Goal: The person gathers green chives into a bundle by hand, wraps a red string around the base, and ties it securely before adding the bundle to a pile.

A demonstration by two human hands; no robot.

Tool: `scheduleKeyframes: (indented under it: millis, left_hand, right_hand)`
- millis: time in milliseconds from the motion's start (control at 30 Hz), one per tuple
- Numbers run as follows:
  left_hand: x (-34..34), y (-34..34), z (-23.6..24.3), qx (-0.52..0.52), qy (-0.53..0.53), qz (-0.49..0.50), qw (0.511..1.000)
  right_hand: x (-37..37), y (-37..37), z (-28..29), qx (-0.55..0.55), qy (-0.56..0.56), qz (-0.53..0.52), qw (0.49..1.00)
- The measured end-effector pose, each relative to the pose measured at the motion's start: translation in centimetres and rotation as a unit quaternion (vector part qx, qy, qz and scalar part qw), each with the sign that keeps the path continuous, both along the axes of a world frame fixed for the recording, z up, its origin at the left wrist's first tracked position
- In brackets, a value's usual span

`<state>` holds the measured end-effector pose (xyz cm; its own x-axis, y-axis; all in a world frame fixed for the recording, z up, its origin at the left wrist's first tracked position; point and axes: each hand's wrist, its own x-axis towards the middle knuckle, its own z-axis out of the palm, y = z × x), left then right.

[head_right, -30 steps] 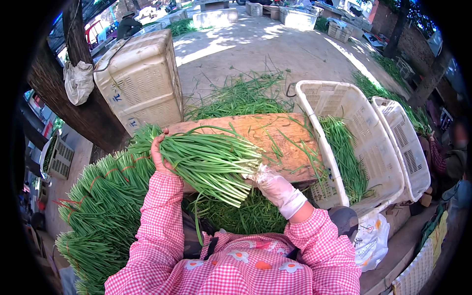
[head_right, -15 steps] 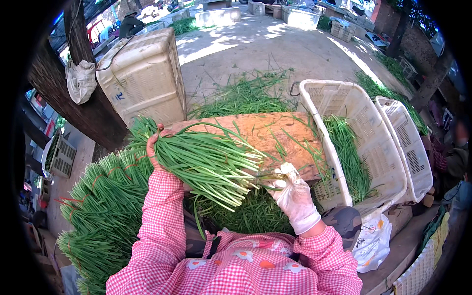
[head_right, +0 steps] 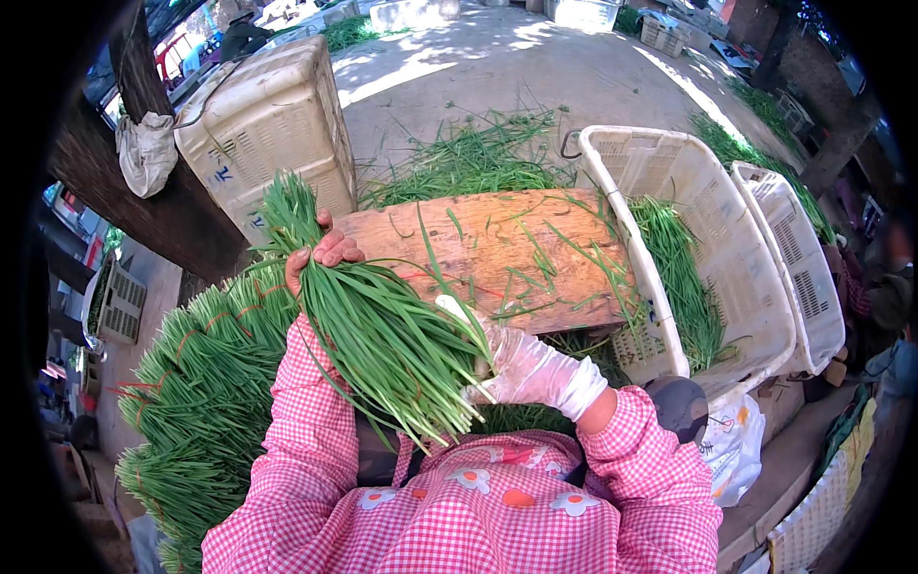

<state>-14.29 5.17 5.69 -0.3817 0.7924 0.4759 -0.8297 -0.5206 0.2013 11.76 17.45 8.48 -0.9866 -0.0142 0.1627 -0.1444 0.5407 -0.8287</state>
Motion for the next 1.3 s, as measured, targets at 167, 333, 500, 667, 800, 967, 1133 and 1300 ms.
scheduleKeyframes:
  millis: [167, 333, 500, 667, 800, 967, 1133, 1300]
  left_hand:
    - [-1.0, -0.8, -0.1, -0.046, -0.047, 0.054, 0.996]
    - [-2.8, -1.9, -0.5, -0.102, -0.058, 0.148, 0.982]
    - [-1.6, -1.2, -0.6, -0.171, -0.043, 0.168, 0.970]
    - [-0.2, 0.0, -0.2, -0.191, -0.012, 0.157, 0.969]
    - [-0.2, -0.2, -0.4, -0.198, -0.026, 0.146, 0.969]
    - [0.0, 0.0, -0.2, -0.190, -0.029, 0.134, 0.972]
    - [-1.6, -1.4, -0.8, -0.153, -0.076, 0.128, 0.977]
    - [-1.8, -0.7, -0.5, -0.116, -0.089, 0.104, 0.984]
  right_hand:
    - [1.8, 0.3, -2.8, 0.128, -0.094, -0.127, 0.979]
    - [6.5, 3.1, -4.3, -0.303, -0.053, -0.363, 0.880]
    - [4.3, 1.4, 0.3, 0.055, 0.063, -0.322, 0.943]
    - [-0.5, -1.3, 2.0, 0.288, 0.107, -0.193, 0.932]
    - [-1.8, -1.7, 0.8, 0.257, 0.101, -0.177, 0.944]
    - [-1.1, 0.1, 1.3, -0.479, 0.045, -0.123, 0.868]
    - [4.3, 4.6, 5.6, -0.636, 0.257, -0.057, 0.726]
    - [9.3, 9.1, -1.1, -0.121, -0.172, -0.295, 0.932]
